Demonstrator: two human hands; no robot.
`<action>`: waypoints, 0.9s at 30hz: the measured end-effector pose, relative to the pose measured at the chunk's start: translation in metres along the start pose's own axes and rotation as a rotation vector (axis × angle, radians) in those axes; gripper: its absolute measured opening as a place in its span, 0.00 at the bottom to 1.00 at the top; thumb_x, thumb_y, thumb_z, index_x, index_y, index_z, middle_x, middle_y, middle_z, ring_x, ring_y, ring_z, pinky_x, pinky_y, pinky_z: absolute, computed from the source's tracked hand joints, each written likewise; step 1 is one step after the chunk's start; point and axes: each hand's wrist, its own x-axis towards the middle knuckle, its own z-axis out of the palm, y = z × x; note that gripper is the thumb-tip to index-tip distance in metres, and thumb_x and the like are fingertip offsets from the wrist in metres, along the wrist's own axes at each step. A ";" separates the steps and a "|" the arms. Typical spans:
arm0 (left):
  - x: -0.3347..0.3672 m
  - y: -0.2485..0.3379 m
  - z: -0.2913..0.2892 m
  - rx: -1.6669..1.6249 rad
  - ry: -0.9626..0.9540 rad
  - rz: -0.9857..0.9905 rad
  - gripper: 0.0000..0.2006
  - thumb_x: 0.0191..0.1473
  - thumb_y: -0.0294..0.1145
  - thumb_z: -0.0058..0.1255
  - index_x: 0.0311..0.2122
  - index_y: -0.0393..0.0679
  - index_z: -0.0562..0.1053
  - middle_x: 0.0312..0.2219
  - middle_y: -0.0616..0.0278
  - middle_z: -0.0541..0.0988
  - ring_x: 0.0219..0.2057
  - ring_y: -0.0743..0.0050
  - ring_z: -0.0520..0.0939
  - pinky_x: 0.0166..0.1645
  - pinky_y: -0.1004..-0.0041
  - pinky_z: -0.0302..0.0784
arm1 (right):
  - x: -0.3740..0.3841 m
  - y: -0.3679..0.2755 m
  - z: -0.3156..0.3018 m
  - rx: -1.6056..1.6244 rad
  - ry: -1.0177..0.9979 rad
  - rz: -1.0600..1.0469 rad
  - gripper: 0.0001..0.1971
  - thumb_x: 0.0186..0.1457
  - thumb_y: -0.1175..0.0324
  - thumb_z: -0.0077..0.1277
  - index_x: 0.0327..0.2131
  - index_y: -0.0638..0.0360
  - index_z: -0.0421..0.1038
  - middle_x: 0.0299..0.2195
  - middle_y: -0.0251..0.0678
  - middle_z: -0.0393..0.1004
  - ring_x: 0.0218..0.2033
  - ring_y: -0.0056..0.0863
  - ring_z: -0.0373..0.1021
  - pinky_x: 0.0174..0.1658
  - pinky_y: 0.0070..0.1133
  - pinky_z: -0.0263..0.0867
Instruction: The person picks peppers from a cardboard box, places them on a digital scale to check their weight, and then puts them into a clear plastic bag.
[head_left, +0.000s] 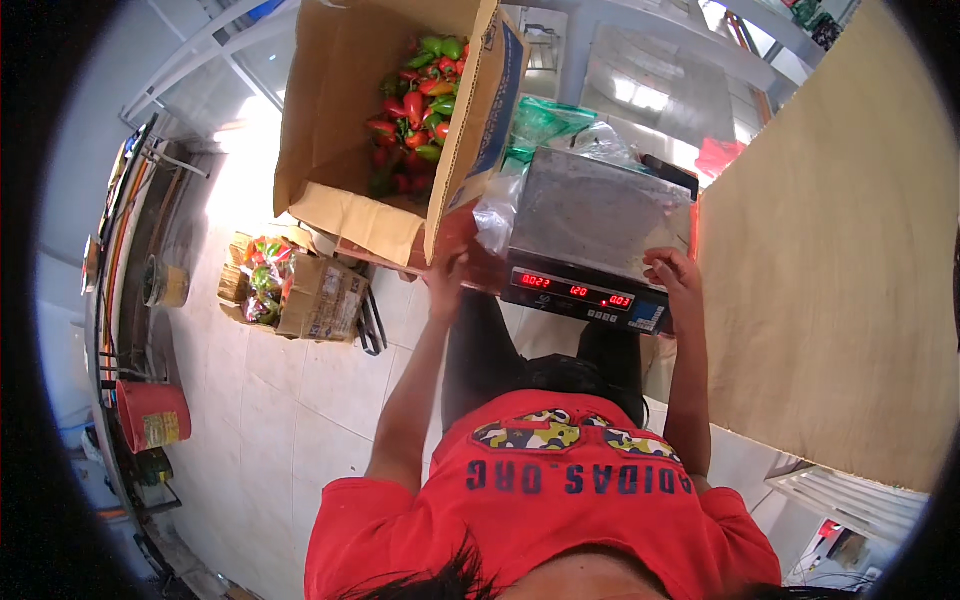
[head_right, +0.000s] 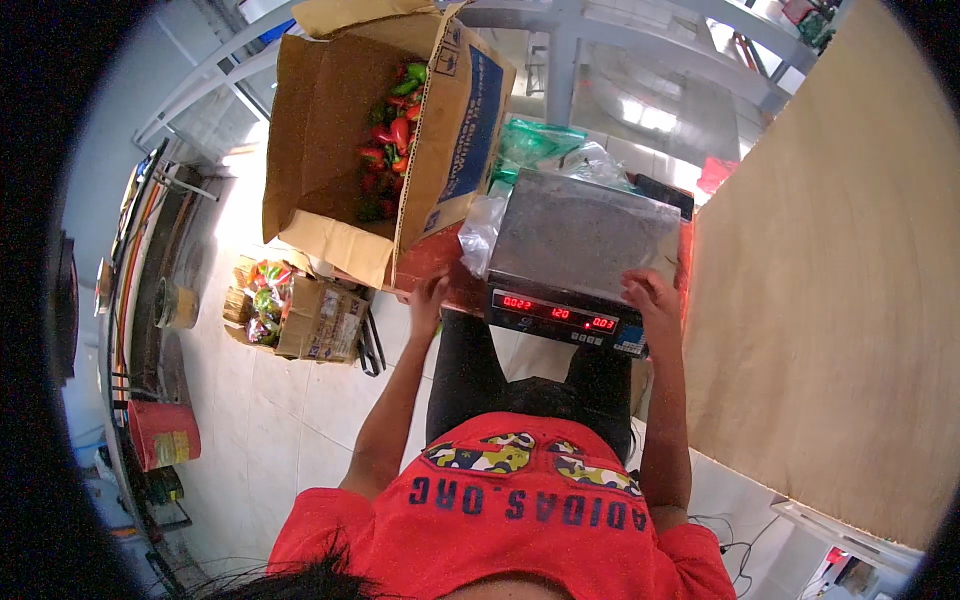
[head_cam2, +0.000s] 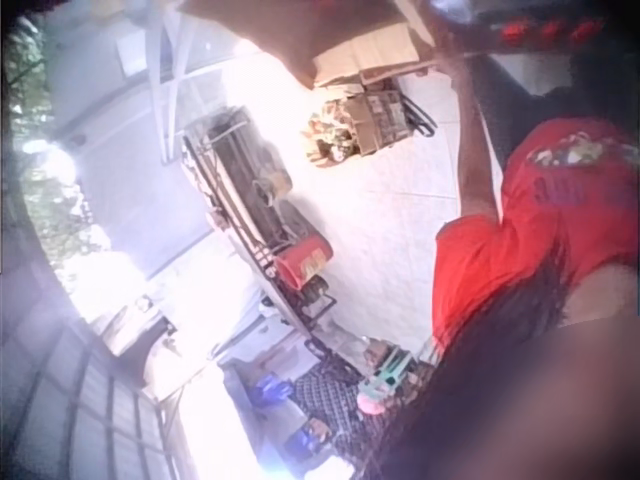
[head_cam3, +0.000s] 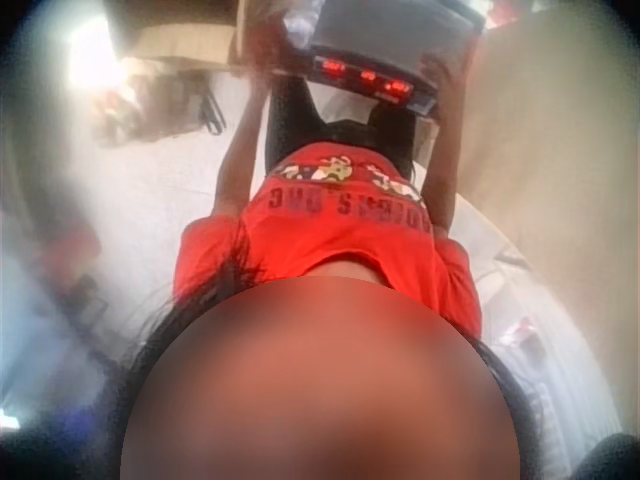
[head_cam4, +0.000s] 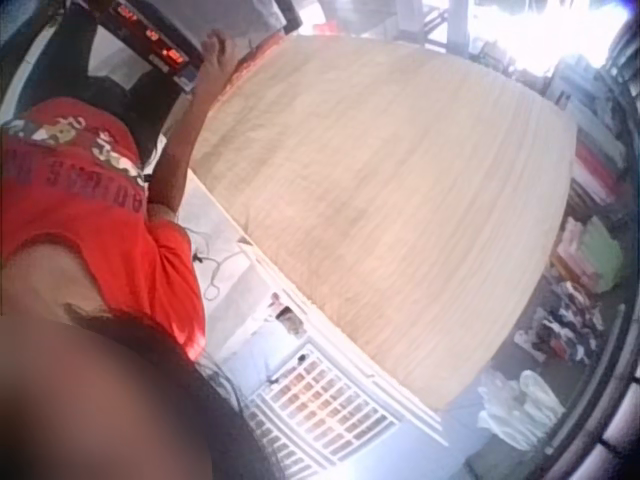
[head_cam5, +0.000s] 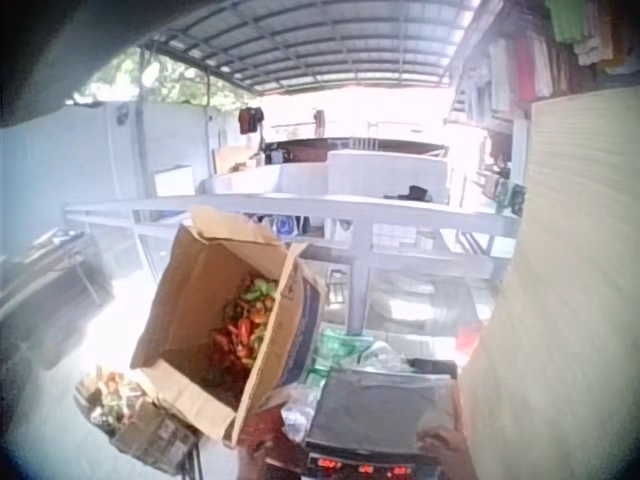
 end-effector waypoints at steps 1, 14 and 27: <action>0.014 0.039 0.038 0.031 -0.069 -0.063 0.18 0.55 0.37 0.50 0.44 0.32 0.71 0.36 0.50 0.78 0.38 0.68 0.78 0.46 0.72 0.70 | -0.004 0.001 -0.010 -0.009 0.045 0.002 0.08 0.57 0.69 0.47 0.39 0.61 0.70 0.34 0.31 0.72 0.34 0.18 0.69 0.38 0.16 0.67; 0.076 0.011 0.066 0.260 0.062 -0.003 0.05 0.49 0.30 0.54 0.30 0.41 0.77 0.21 0.61 0.79 0.23 0.76 0.79 0.30 0.74 0.72 | -0.007 -0.002 -0.002 0.016 0.009 0.021 0.09 0.58 0.70 0.45 0.39 0.62 0.70 0.33 0.32 0.74 0.32 0.17 0.69 0.38 0.15 0.65; 0.060 0.015 0.044 0.033 0.017 0.007 0.07 0.52 0.28 0.54 0.33 0.39 0.70 0.28 0.60 0.79 0.27 0.75 0.78 0.34 0.76 0.73 | 0.021 -0.007 0.099 -0.168 -0.236 -0.174 0.08 0.57 0.70 0.46 0.37 0.64 0.70 0.32 0.31 0.73 0.31 0.17 0.69 0.37 0.15 0.66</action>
